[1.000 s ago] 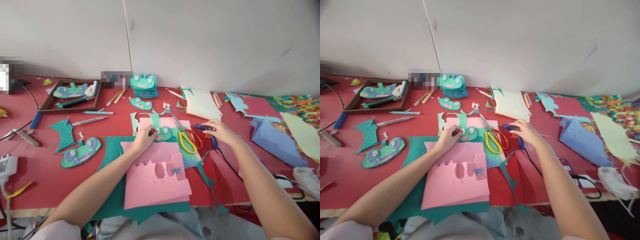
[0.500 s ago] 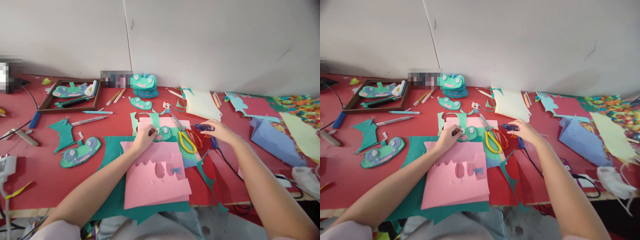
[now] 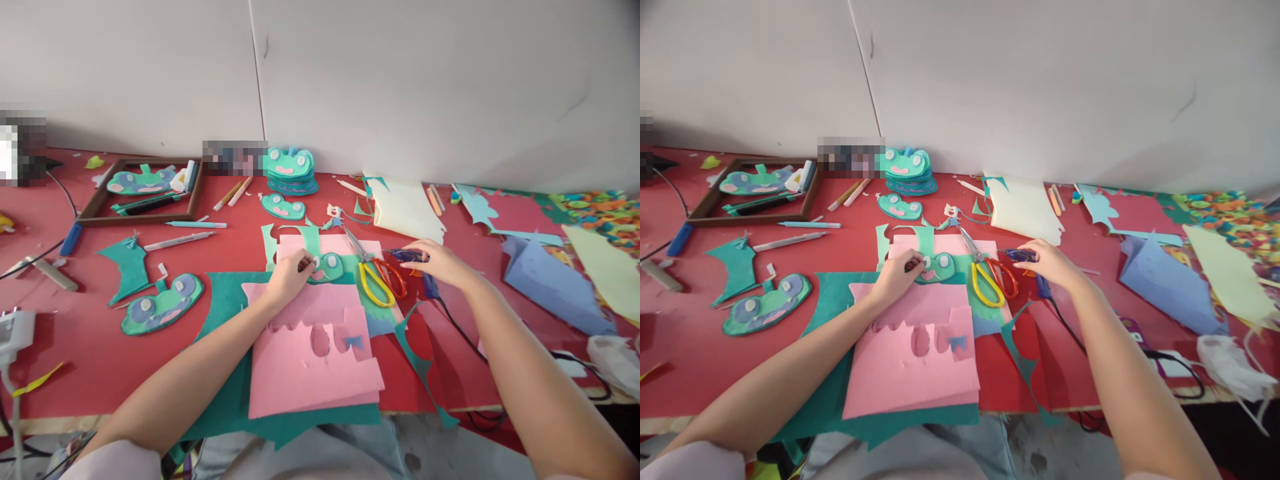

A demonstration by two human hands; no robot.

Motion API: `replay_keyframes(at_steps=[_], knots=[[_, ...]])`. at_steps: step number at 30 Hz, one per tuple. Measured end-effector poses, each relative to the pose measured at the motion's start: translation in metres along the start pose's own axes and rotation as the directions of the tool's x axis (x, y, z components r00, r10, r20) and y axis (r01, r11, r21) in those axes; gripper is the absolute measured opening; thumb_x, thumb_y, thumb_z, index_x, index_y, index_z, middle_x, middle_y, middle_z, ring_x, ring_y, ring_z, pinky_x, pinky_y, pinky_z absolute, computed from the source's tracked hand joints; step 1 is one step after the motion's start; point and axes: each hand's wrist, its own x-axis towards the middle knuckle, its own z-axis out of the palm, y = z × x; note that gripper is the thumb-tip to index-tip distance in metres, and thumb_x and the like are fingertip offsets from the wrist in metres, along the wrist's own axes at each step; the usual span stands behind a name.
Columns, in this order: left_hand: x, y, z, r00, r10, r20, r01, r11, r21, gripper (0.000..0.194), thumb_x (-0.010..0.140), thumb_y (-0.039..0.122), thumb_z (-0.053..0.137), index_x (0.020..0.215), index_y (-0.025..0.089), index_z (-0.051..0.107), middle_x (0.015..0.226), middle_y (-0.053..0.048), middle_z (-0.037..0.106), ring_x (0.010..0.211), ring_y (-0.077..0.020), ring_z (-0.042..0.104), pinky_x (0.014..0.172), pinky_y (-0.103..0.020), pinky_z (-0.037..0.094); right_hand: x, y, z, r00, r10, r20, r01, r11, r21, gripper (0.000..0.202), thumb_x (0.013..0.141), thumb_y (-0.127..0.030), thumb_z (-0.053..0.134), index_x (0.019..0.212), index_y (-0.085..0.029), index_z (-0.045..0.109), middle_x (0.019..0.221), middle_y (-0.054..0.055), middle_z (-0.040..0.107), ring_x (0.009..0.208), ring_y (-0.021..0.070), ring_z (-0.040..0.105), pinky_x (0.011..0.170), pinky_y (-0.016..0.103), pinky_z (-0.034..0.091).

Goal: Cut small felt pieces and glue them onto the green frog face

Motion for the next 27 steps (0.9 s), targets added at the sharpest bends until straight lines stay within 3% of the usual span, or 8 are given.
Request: replay_keyframes(at_steps=[14,16,20,22,24,27], knots=[[-0.001,0.0,0.0,1.0,0.004,0.003,-0.004,1.0,0.017,0.006,0.081,0.02,0.05,0.082,0.021,0.055,0.073,0.0,0.067,0.073,-0.0157,0.065,0.072,-0.029,0.05,-0.003,0.001,0.0,1.0,-0.015,0.014,0.015,1.0,-0.008,0.04,0.072,-0.051,0.067,0.1,-0.023,0.066,0.104,0.007,0.063,0.066,0.0155,0.054,0.065,0.031,0.051],[0.0,-0.001,0.0,1.0,0.006,0.001,-0.006,1.0,0.025,0.006,0.081,0.02,0.05,0.082,0.021,0.055,0.073,0.0,0.067,0.073,-0.0157,0.065,0.072,-0.029,0.05,-0.006,-0.002,0.001,0.999,-0.028,-0.034,0.028,1.0,-0.003,0.045,0.073,-0.052,0.065,0.107,-0.023,0.064,0.108,0.008,0.063,0.067,0.0161,0.056,0.067,0.033,0.052],[0.001,0.0,0.0,1.0,0.016,-0.005,-0.016,0.999,0.033,0.006,0.081,0.02,0.05,0.082,0.02,0.055,0.074,-0.001,0.067,0.073,-0.0157,0.064,0.071,-0.029,0.05,-0.024,-0.008,0.005,0.967,-0.027,-0.255,0.037,0.999,0.037,0.04,0.081,-0.049,0.056,0.111,-0.023,0.063,0.116,0.01,0.061,0.073,0.0179,0.062,0.079,0.037,0.051],[0.0,0.003,-0.001,1.0,0.024,-0.006,-0.024,0.999,0.034,0.006,0.082,0.019,0.05,0.081,0.02,0.055,0.074,-0.001,0.067,0.073,-0.0156,0.064,0.071,-0.028,0.05,-0.039,-0.009,0.008,0.924,0.049,-0.378,-0.023,0.997,0.074,0.035,0.085,-0.046,0.05,0.104,-0.021,0.066,0.106,0.01,0.063,0.079,0.02,0.063,0.077,0.036,0.052],[-0.001,0.005,-0.002,1.0,0.03,-0.006,-0.03,0.999,0.036,0.006,0.082,0.019,0.05,0.081,0.02,0.055,0.073,-0.001,0.067,0.073,-0.0156,0.064,0.071,-0.028,0.05,-0.055,-0.007,0.011,0.888,0.114,-0.445,-0.118,0.993,0.019,0.033,0.084,-0.043,0.05,0.099,-0.019,0.066,0.095,0.01,0.063,0.069,0.0186,0.061,0.074,0.035,0.052],[-0.002,0.008,-0.003,1.0,0.028,-0.007,-0.028,0.999,0.033,0.006,0.082,0.018,0.049,0.081,0.02,0.055,0.071,0.0,0.068,0.072,-0.0157,0.064,0.072,-0.029,0.05,-0.077,-0.002,0.017,0.886,0.163,-0.434,-0.223,0.971,-0.091,0.038,0.083,-0.044,0.051,0.108,-0.02,0.063,0.085,0.008,0.061,0.067,0.0204,0.058,0.075,0.038,0.05]])
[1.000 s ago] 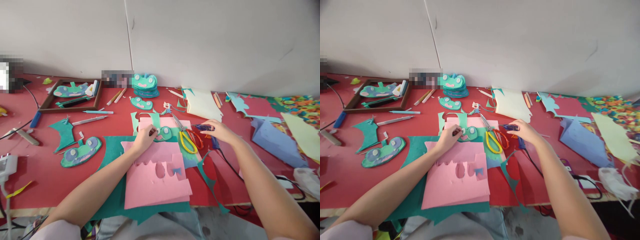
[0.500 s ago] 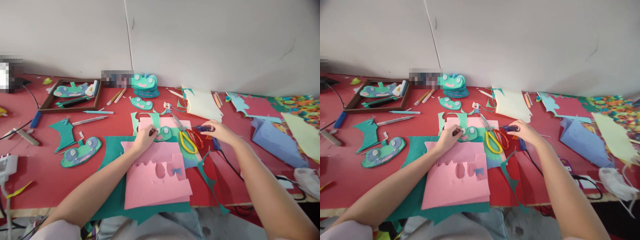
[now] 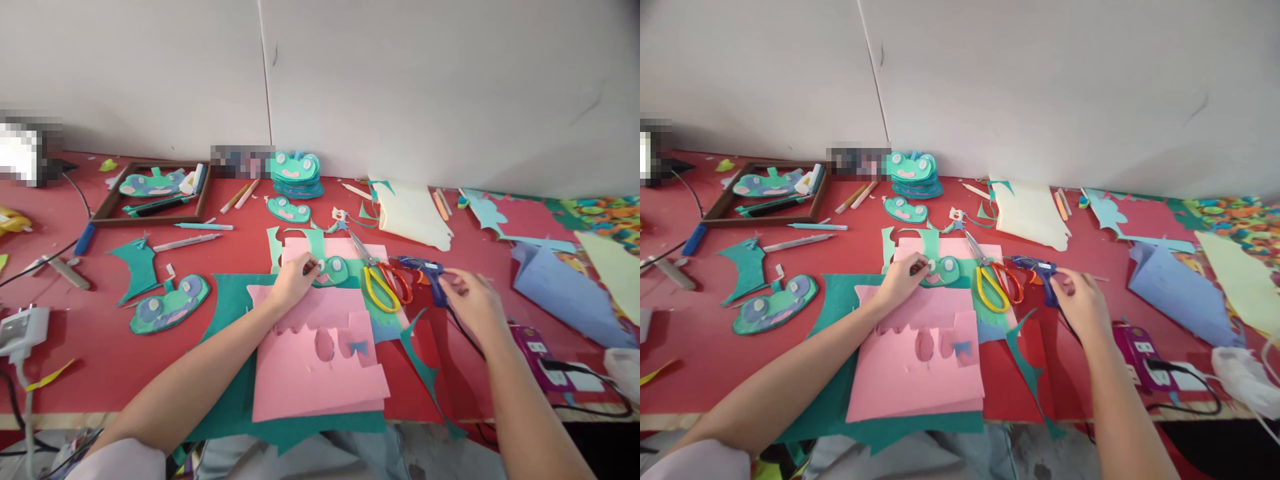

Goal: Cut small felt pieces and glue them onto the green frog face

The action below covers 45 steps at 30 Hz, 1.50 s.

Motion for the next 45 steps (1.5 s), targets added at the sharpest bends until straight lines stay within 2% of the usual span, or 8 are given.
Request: replay_keyframes(at_steps=[5,16,25,28,31,34,39,45], knots=[[0.0,-0.001,0.001,1.0,0.008,0.003,-0.008,1.0,-0.017,0.006,0.082,0.019,0.049,0.081,0.02,0.055,0.072,0.0,0.067,0.073,-0.0154,0.065,0.073,-0.029,0.05,-0.02,0.009,0.004,0.983,0.118,0.141,-0.119,0.993,-0.001,0.055,0.078,-0.053,0.053,0.123,-0.022,0.054,0.077,0.006,0.063,0.065,0.0232,0.06,0.063,0.037,0.047],[0.001,-0.005,0.003,1.0,-0.007,0.005,0.007,0.999,-0.031,0.005,0.082,0.02,0.05,0.081,0.02,0.055,0.072,0.0,0.066,0.072,-0.0159,0.065,0.073,-0.03,0.05,-0.009,-0.001,0.01,0.965,0.227,0.128,-0.232,0.972,0.029,0.055,0.073,-0.044,0.056,0.123,-0.021,0.054,0.076,0.005,0.067,0.065,0.023,0.062,0.066,0.037,0.048],[0.002,-0.009,0.004,1.0,-0.011,0.008,0.011,0.999,-0.046,0.005,0.082,0.021,0.05,0.082,0.02,0.055,0.074,-0.001,0.067,0.073,-0.016,0.065,0.073,-0.03,0.05,0.005,-0.012,0.015,0.979,0.192,0.062,-0.193,0.981,0.017,0.05,0.078,-0.038,0.054,0.124,-0.018,0.054,0.08,0.009,0.065,0.074,0.0269,0.062,0.074,0.042,0.048],[0.003,-0.007,0.003,1.0,-0.025,0.007,0.025,0.997,-0.074,0.004,0.082,0.02,0.05,0.081,0.02,0.054,0.072,-0.001,0.066,0.073,-0.016,0.065,0.072,-0.03,0.05,0.011,-0.035,0.003,0.991,0.07,-0.114,-0.074,0.997,-0.028,0.043,0.082,-0.042,0.051,0.118,-0.019,0.058,0.102,0.015,0.06,0.091,0.03,0.059,0.078,0.043,0.047],[0.003,-0.004,0.002,0.998,-0.055,-0.011,0.053,0.995,-0.089,0.003,0.081,0.019,0.051,0.08,0.02,0.054,0.07,0.0,0.066,0.071,-0.0151,0.064,0.072,-0.029,0.05,0.02,-0.075,-0.01,0.983,0.031,-0.181,-0.003,0.988,0.153,0.029,0.085,-0.042,0.05,0.097,-0.021,0.066,0.098,0.013,0.061,0.078,0.0232,0.061,0.075,0.037,0.049],[0.004,-0.003,0.0,0.991,-0.094,-0.095,0.084,0.991,-0.107,0.003,0.081,0.021,0.052,0.08,0.02,0.054,0.07,0.001,0.065,0.07,-0.0143,0.063,0.071,-0.027,0.049,0.028,-0.126,-0.006,0.992,0.1,-0.079,-0.061,0.916,0.396,0.027,0.081,-0.045,0.056,0.086,-0.021,0.067,0.082,0.008,0.065,0.067,0.0202,0.06,0.065,0.033,0.049],[0.006,-0.007,-0.003,0.971,-0.12,-0.209,0.097,0.988,-0.119,0.005,0.081,0.024,0.054,0.079,0.02,0.056,0.08,-0.001,0.066,0.073,-0.0139,0.061,0.071,-0.026,0.048,0.019,-0.195,0.042,0.976,0.003,0.216,-0.157,0.695,0.702,0.032,0.079,-0.05,0.057,0.087,-0.02,0.065,0.06,0.0,0.058,0.042,0.0131,0.049,0.041,0.026,0.039],[0.002,-0.006,-0.003,0.979,-0.111,-0.171,0.098,0.992,-0.083,0.008,0.083,0.026,0.053,0.08,0.02,0.059,0.079,0.0,0.066,0.072,-0.0138,0.061,0.072,-0.026,0.048,0.007,-0.205,0.072,0.977,-0.144,0.157,0.006,0.753,0.658,0.025,0.083,-0.044,0.055,0.08,-0.021,0.064,0.078,0.005,0.068,0.064,0.0189,0.062,0.062,0.032,0.05]])
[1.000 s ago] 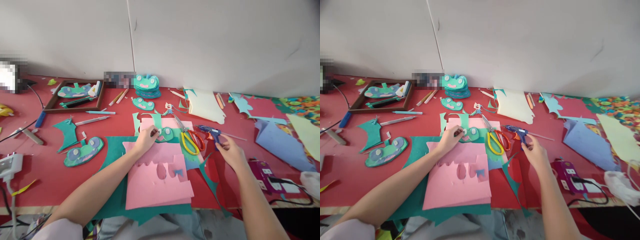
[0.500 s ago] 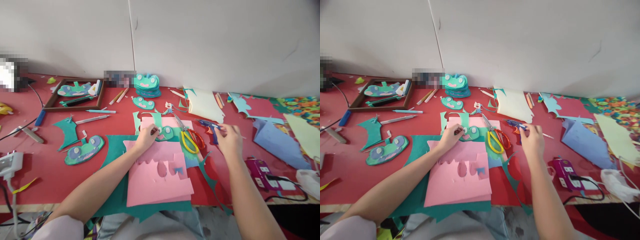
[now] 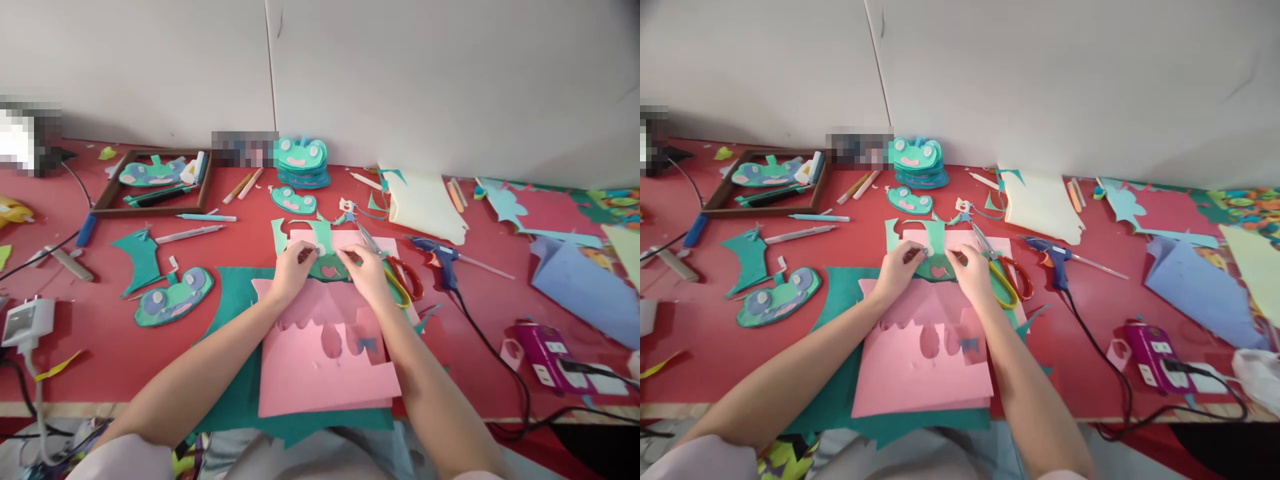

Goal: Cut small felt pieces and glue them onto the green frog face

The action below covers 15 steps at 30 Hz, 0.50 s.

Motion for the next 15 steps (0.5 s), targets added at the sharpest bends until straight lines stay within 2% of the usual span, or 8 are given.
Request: replay_keyframes(at_steps=[3,9,12,15], knots=[[-0.0017,0.0011,0.0,1.0,-0.002,0.011,0.001,1.0,0.019,0.009,0.084,0.025,0.052,0.081,0.021,0.059,0.081,0.0,0.066,0.07,-0.0133,0.06,0.07,-0.026,0.048,-0.0009,0.0046,-0.006,0.998,-0.06,-0.029,0.059,0.998,-0.03,0.026,0.085,-0.044,0.054,0.081,-0.021,0.065,0.084,0.006,0.069,0.074,0.0209,0.063,0.072,0.035,0.05],[-0.0008,0.0006,-0.0023,0.998,-0.05,-0.045,0.05,0.999,0.006,0.008,0.083,0.025,0.052,0.079,0.02,0.056,0.076,0.001,0.063,0.068,-0.0126,0.061,0.067,-0.025,0.049,-0.0044,-0.0003,-0.0056,0.992,-0.13,-0.003,0.128,0.982,-0.14,0.019,0.088,-0.035,0.052,0.083,-0.023,0.066,0.085,0.006,0.068,0.074,0.0213,0.061,0.071,0.036,0.049],[-0.0005,0.0017,-0.0027,0.993,-0.102,-0.066,0.099,0.994,-0.046,0.008,0.085,0.026,0.05,0.08,0.02,0.053,0.071,0.002,0.058,0.063,-0.0115,0.06,0.063,-0.024,0.05,-0.0048,-0.0022,-0.0029,0.984,-0.179,0.02,0.179,0.966,-0.185,0.018,0.09,-0.031,0.05,0.084,-0.024,0.066,0.084,0.006,0.066,0.081,0.0228,0.062,0.075,0.037,0.049],[0.0,0.0025,-0.0016,0.988,-0.128,-0.081,0.116,0.983,-0.144,0.006,0.085,0.026,0.049,0.082,0.021,0.049,0.073,0.001,0.055,0.065,-0.0114,0.061,0.062,-0.023,0.052,-0.0034,-0.0007,-0.0007,0.976,-0.213,0.036,0.216,0.963,-0.16,0.018,0.09,-0.03,0.049,0.085,-0.026,0.066,0.083,0.005,0.065,0.082,0.0227,0.062,0.077,0.038,0.05]])
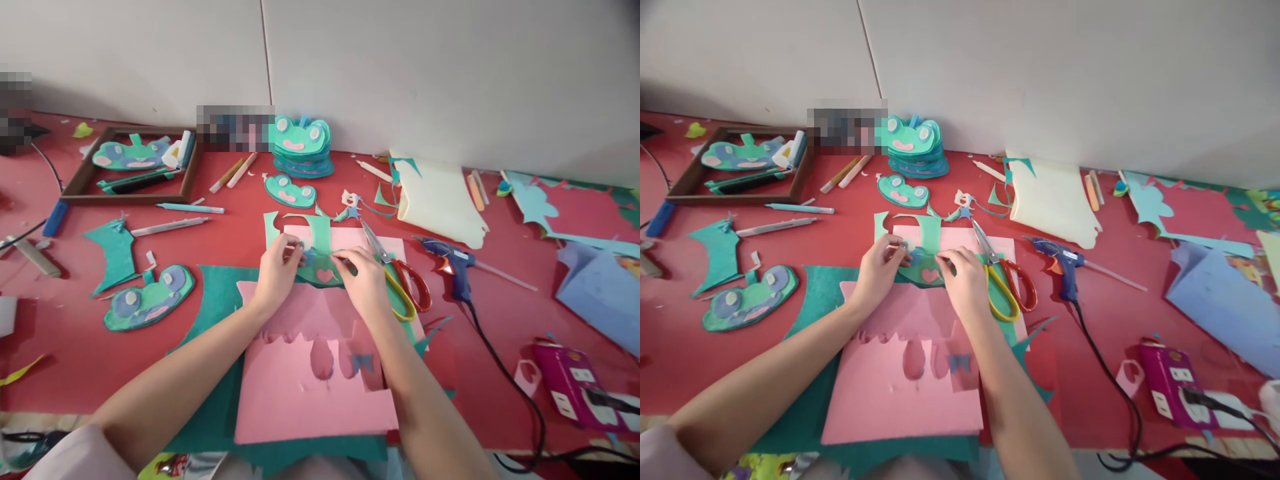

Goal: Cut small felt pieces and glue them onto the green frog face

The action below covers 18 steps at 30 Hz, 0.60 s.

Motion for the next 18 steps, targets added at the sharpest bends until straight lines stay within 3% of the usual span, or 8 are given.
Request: replay_keyframes(at_steps=[4,12,18], knots=[[0.0012,-0.0031,0.0011,1.0,-0.014,-0.015,0.013,0.996,-0.086,0.003,0.087,0.024,0.043,0.085,0.022,0.043,0.076,0.001,0.055,0.066,-0.0117,0.061,0.062,-0.024,0.053,0.0009,0.0031,0.0042,1.0,0.004,0.014,-0.004,1.0,0.01,0.017,0.09,-0.029,0.05,0.085,-0.024,0.065,0.084,0.006,0.065,0.081,0.0218,0.062,0.077,0.036,0.05],[-0.0005,-0.0072,-0.0022,0.995,0.031,-0.098,-0.022,0.996,0.092,0.004,0.089,0.022,0.038,0.09,0.022,0.041,0.068,0.002,0.059,0.066,-0.0134,0.061,0.066,-0.027,0.046,-0.0003,0.0013,0.008,0.999,0.032,-0.01,-0.032,0.999,-0.04,0.015,0.088,-0.026,0.053,0.083,-0.021,0.066,0.084,0.006,0.068,0.079,0.0205,0.063,0.073,0.032,0.048],[0.0031,-0.009,-0.0028,0.996,0.012,-0.094,-0.006,0.998,0.07,0.005,0.088,0.02,0.039,0.088,0.022,0.042,0.077,0.001,0.062,0.064,-0.0121,0.063,0.065,-0.026,0.046,0.0086,-0.004,0.0071,0.996,0.083,0.028,-0.082,0.996,-0.032,0.007,0.081,-0.021,0.063,0.083,-0.018,0.069,0.081,0.004,0.064,0.065,0.0148,0.057,0.067,0.028,0.047]])
